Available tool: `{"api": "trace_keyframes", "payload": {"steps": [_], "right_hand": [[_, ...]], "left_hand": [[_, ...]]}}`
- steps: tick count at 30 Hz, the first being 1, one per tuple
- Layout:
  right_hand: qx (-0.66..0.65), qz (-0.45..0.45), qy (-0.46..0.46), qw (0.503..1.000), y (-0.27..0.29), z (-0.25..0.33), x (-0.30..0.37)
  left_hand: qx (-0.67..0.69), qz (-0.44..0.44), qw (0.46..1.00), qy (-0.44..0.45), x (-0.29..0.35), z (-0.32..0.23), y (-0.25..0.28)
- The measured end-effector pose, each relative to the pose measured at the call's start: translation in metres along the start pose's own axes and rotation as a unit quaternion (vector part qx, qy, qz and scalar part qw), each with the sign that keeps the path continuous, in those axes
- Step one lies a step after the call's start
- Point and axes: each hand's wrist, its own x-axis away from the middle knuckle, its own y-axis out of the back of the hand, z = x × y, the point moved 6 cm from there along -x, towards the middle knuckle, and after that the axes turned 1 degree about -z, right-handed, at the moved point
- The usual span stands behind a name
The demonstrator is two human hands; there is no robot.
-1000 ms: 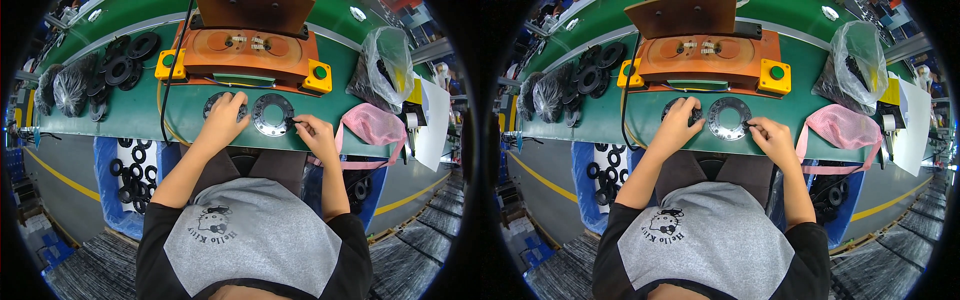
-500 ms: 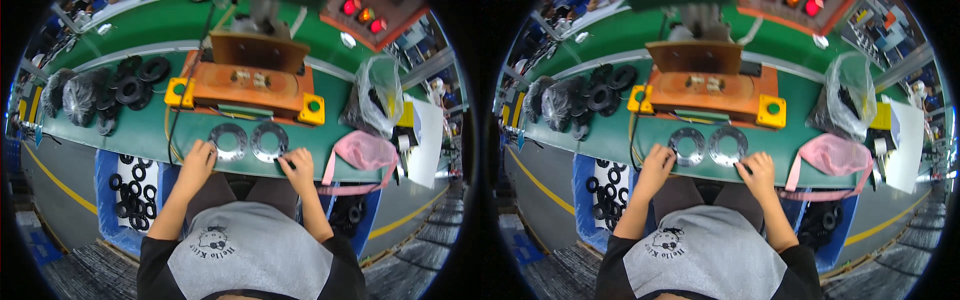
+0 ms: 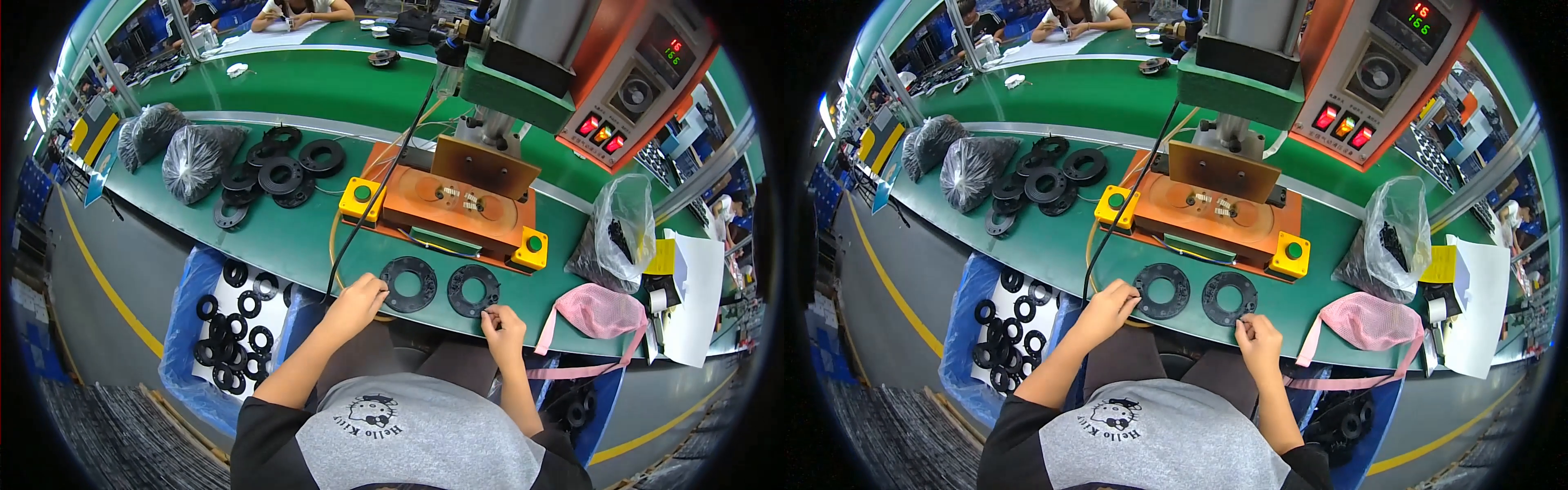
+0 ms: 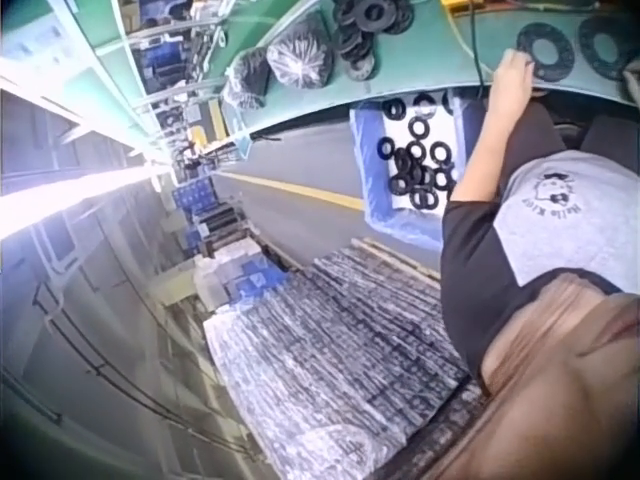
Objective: The person assembles black circular plastic components by hand using a specialized assembly jig at a factory workstation.
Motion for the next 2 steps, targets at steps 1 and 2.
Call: {"api": "trace_keyframes", "payload": {"steps": [1,2], "right_hand": [[-0.026,0.003,-0.014,1.0,0.0028,-0.002,0.0004],[-0.034,0.011,-0.023,0.999,0.0055,-0.0086,0.0031]], "left_hand": [[0.001,-0.001,1.0,0.008,0.0015,-0.0002,0.0053],[-0.001,-0.001,1.0,-0.01,0.0038,-0.0002,0.0107]]}}
